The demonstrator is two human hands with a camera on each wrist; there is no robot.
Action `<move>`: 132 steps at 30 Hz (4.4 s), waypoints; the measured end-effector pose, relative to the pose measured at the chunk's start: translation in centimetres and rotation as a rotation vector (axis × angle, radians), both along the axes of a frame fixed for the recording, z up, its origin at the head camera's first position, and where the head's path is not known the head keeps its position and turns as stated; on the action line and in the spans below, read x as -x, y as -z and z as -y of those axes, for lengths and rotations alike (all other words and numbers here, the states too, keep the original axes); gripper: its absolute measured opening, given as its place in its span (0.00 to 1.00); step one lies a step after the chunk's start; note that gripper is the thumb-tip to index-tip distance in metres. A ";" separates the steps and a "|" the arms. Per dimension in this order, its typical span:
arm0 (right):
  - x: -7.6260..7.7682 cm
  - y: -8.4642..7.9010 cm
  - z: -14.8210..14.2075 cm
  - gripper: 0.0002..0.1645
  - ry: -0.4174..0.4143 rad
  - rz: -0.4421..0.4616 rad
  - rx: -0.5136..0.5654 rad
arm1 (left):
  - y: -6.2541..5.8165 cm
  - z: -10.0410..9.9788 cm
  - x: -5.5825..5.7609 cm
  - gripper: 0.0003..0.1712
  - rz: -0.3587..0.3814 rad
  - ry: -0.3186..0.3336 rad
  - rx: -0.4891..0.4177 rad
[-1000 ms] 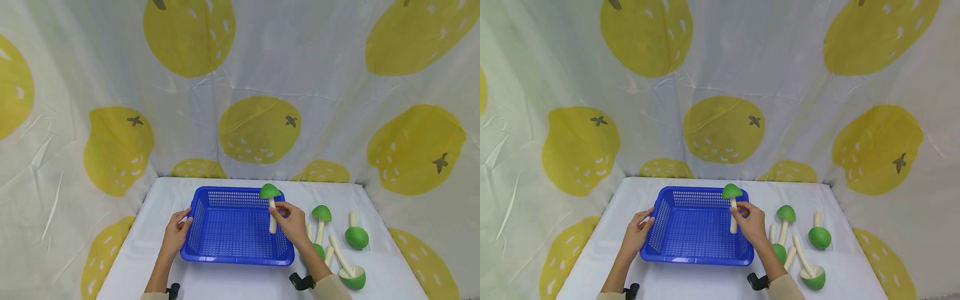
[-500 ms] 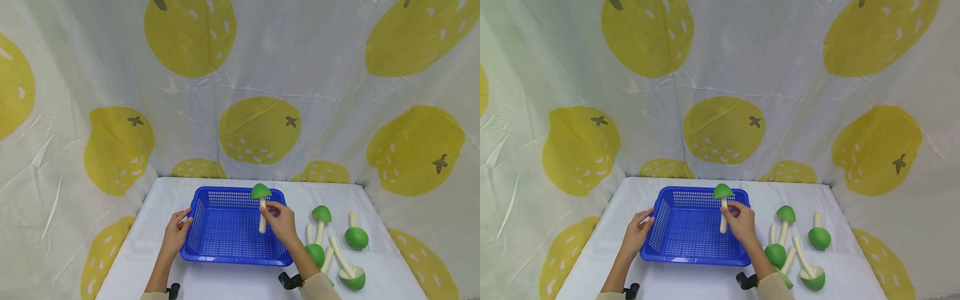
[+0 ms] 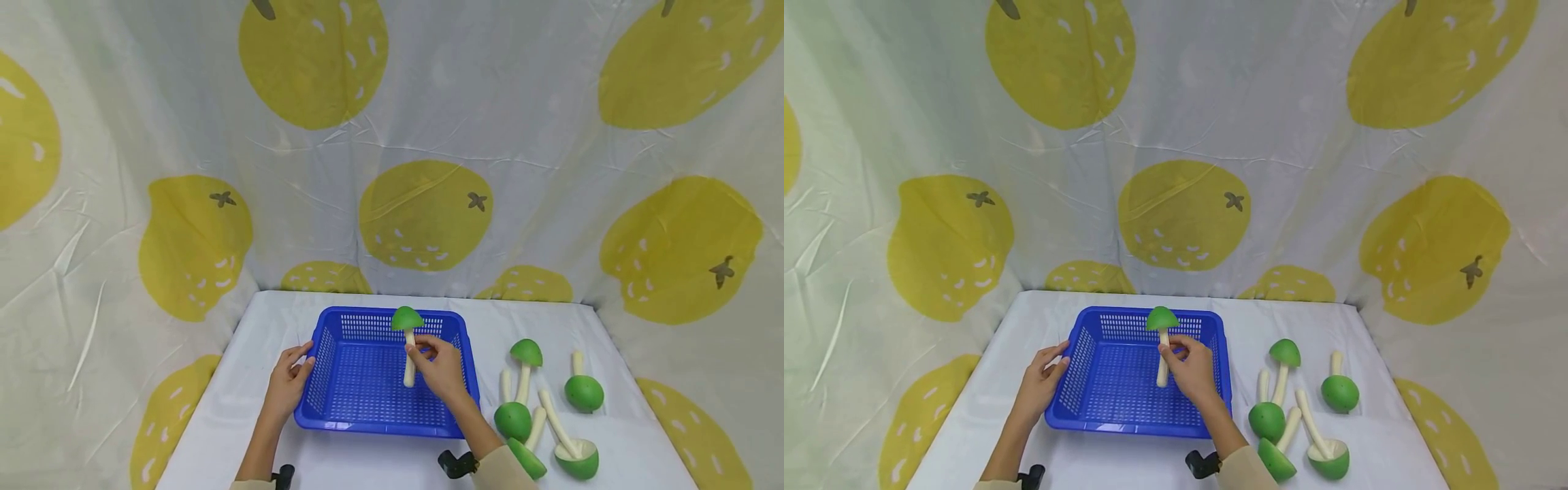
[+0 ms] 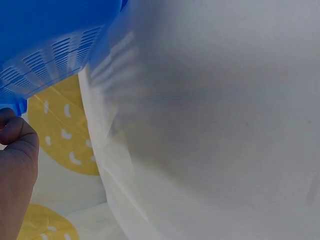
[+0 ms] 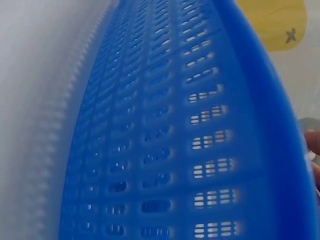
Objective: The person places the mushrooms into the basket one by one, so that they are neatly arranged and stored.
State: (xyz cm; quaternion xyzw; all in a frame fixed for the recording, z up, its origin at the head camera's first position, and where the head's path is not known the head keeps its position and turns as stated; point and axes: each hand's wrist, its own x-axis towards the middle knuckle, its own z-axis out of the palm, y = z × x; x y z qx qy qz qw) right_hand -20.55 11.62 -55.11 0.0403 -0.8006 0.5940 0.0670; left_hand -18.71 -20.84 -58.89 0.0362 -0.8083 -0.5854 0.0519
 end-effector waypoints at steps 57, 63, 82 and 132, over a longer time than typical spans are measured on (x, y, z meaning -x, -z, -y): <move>2.4 2.0 8.1 0.16 -0.172 0.157 -0.063 | 0.2 -0.1 0.0 0.26 0.021 0.002 -0.068; 2.4 2.1 8.8 0.16 -0.180 0.193 -0.069 | 0.1 0.0 -0.2 0.25 0.017 0.007 -0.074; 2.3 3.3 11.0 0.16 -0.168 0.282 0.020 | 0.1 -0.3 -0.1 0.26 0.049 0.006 -0.087; 1.7 4.5 12.1 0.10 -0.200 0.448 0.055 | 0.6 -0.1 -0.2 0.27 0.067 -0.007 -0.111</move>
